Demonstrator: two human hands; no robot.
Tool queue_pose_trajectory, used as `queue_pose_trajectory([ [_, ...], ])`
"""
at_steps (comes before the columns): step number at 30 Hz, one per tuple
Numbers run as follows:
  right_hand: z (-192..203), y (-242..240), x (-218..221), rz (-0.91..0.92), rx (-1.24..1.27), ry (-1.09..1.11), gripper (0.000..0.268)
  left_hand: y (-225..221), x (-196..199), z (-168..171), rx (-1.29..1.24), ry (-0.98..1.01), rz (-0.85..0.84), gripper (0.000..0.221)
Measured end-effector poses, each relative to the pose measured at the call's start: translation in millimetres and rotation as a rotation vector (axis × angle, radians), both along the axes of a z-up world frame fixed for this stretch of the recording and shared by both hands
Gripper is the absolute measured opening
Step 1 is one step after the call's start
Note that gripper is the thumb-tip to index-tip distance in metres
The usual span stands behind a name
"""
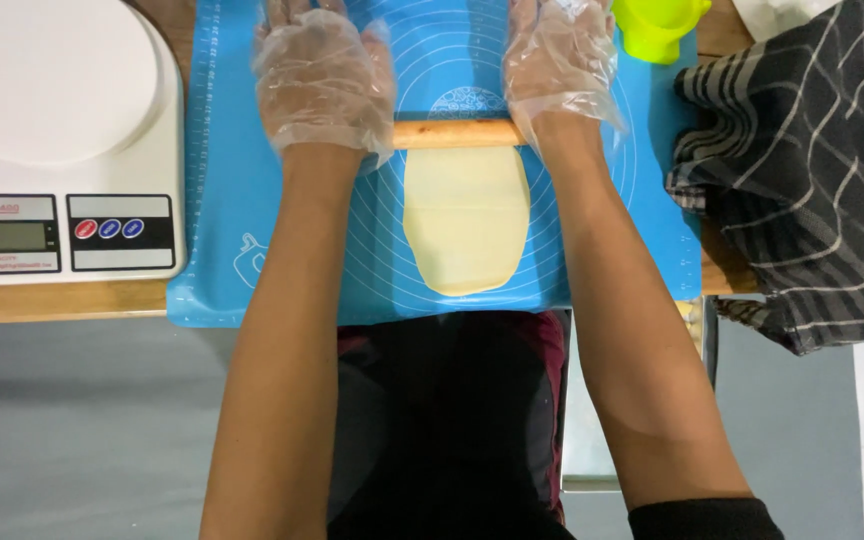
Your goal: Rolling out dough with a rolling pin and adding filling to make individual pastries on a production mat.
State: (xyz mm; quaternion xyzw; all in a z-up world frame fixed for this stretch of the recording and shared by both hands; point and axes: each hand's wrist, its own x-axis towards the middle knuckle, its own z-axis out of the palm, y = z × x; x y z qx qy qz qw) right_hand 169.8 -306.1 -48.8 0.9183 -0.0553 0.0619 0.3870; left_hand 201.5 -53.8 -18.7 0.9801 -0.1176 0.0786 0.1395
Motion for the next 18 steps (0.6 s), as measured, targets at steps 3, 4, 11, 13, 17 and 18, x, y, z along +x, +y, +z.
queue_pose_trajectory([
  [3,30.0,19.4,-2.3,0.146,0.69,-0.303,0.029,-1.9,6.2,-7.4,-0.052,-0.061,0.026,0.062],
  [4,27.3,17.2,-0.2,0.109,0.684,-0.277,0.027,-2.1,7.5,-9.1,-0.052,-0.08,0.029,0.059],
  [11,-0.9,-1.7,14.5,0.031,0.315,-0.151,0.025,-2.9,9.4,-6.7,-0.049,-0.129,0.056,0.058],
  [13,1.2,-1.3,14.9,0.042,0.22,-0.128,0.031,-3.0,7.7,4.6,-0.01,-0.044,0.061,0.062],
  [17,45.1,30.3,0.4,-0.05,0.989,-0.234,0.059,-2.4,5.6,7.4,0.035,0.017,0.049,0.067],
  [18,43.8,28.9,-0.9,-0.05,0.986,-0.234,0.059,-2.2,3.4,8.3,0.033,0.017,0.048,0.067],
])
